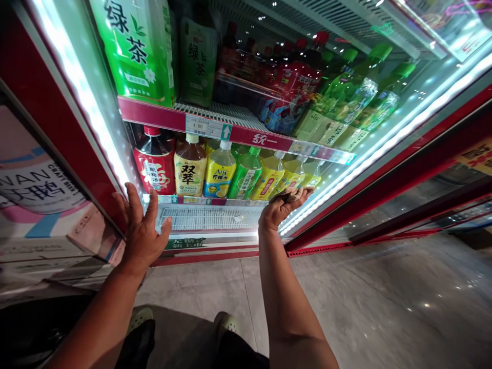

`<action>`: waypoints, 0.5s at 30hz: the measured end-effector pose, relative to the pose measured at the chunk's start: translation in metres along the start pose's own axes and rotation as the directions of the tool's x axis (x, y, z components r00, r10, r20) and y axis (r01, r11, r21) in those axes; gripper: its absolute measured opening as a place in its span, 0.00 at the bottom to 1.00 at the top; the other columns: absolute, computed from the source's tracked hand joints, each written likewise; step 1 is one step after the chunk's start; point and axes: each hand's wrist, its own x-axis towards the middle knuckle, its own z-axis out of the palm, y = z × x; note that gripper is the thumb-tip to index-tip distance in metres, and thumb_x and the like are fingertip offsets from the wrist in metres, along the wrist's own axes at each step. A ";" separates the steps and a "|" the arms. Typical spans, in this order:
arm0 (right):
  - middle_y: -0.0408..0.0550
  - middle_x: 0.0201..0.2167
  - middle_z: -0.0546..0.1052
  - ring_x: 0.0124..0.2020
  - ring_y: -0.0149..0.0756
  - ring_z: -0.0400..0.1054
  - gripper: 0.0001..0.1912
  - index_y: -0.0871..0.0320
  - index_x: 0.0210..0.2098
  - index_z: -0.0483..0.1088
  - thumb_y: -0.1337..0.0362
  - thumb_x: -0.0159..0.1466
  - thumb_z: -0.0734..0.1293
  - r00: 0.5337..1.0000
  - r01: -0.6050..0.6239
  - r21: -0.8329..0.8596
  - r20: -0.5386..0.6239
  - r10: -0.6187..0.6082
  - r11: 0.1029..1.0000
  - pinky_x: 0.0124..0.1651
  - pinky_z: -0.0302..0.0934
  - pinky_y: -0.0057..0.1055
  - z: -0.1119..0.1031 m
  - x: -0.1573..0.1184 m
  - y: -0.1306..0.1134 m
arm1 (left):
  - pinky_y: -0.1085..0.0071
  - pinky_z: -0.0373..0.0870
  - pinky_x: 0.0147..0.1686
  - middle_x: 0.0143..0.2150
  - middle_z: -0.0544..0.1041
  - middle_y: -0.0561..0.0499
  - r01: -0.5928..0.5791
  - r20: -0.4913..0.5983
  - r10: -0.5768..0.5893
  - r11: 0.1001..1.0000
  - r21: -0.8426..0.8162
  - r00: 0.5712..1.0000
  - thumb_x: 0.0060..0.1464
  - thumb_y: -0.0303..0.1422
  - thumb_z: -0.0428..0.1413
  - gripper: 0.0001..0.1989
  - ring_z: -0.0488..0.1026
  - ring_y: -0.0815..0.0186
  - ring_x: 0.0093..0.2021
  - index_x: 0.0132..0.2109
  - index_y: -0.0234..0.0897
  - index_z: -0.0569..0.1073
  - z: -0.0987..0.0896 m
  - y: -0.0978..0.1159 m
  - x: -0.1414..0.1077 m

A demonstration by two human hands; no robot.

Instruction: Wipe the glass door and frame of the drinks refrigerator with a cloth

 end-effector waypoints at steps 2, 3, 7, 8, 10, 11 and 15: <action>0.57 0.72 0.56 0.77 0.34 0.45 0.39 0.58 0.73 0.47 0.69 0.61 0.53 0.995 0.042 -0.006 -0.088 -0.042 0.999 0.78 0.42 0.46 -0.002 0.004 0.003 | 0.29 0.29 0.72 0.79 0.20 0.54 0.003 0.004 -0.003 1.000 0.000 1.000 0.59 0.27 0.58 0.50 0.13 0.40 0.75 0.77 0.54 0.37 0.000 -0.001 0.000; 0.58 0.71 0.57 0.75 0.35 0.49 0.39 0.58 0.73 0.47 0.68 0.62 0.53 0.994 0.024 -0.006 -0.107 -0.025 1.000 0.77 0.46 0.47 -0.003 0.005 0.007 | 0.29 0.30 0.72 0.79 0.20 0.54 0.004 0.005 -0.004 1.000 0.000 1.000 0.59 0.27 0.58 0.50 0.14 0.40 0.75 0.77 0.54 0.37 0.000 -0.001 0.000; 0.62 0.66 0.63 0.68 0.38 0.63 0.38 0.61 0.73 0.41 0.69 0.64 0.51 0.977 -0.177 0.029 -0.117 0.179 0.984 0.71 0.59 0.51 -0.006 0.004 0.020 | 0.29 0.30 0.72 0.79 0.19 0.54 0.003 0.005 -0.003 1.000 -0.006 1.000 0.59 0.27 0.58 0.51 0.14 0.40 0.75 0.77 0.55 0.36 0.000 -0.001 0.000; 0.62 0.67 0.62 0.68 0.37 0.63 0.38 0.60 0.73 0.40 0.69 0.64 0.50 0.971 -0.204 0.036 -0.116 0.207 0.978 0.71 0.59 0.50 -0.006 0.006 0.020 | 0.29 0.30 0.72 0.79 0.19 0.54 0.003 0.005 -0.003 1.000 -0.011 1.000 0.59 0.27 0.59 0.51 0.14 0.40 0.75 0.77 0.55 0.36 0.000 -0.001 0.000; 0.58 0.71 0.57 0.71 0.33 0.58 0.37 0.57 0.73 0.40 0.68 0.66 0.51 0.975 -0.186 0.037 -0.118 0.189 0.982 0.73 0.55 0.47 -0.006 0.015 0.015 | 0.28 0.29 0.71 0.79 0.20 0.53 0.005 0.006 -0.005 1.000 -0.017 1.000 0.58 0.27 0.59 0.52 0.14 0.39 0.75 0.77 0.56 0.36 0.000 -0.001 0.001; 0.56 0.73 0.54 0.73 0.31 0.54 0.36 0.54 0.74 0.40 0.68 0.66 0.51 0.980 -0.153 0.040 -0.119 0.157 0.987 0.75 0.52 0.45 -0.006 0.019 0.011 | 0.27 0.29 0.71 0.79 0.20 0.53 0.007 0.005 -0.007 1.000 -0.016 1.000 0.58 0.27 0.59 0.52 0.14 0.39 0.75 0.77 0.56 0.36 0.000 -0.001 0.001; 0.53 0.75 0.50 0.74 0.31 0.52 0.35 0.52 0.74 0.41 0.67 0.68 0.52 0.991 -0.050 0.043 -0.125 0.055 0.998 0.75 0.51 0.41 -0.007 0.030 0.002 | 0.25 0.29 0.70 0.79 0.19 0.53 0.029 0.017 -0.029 1.000 -0.012 0.999 0.57 0.27 0.60 0.53 0.15 0.37 0.75 0.77 0.57 0.35 -0.001 0.001 0.001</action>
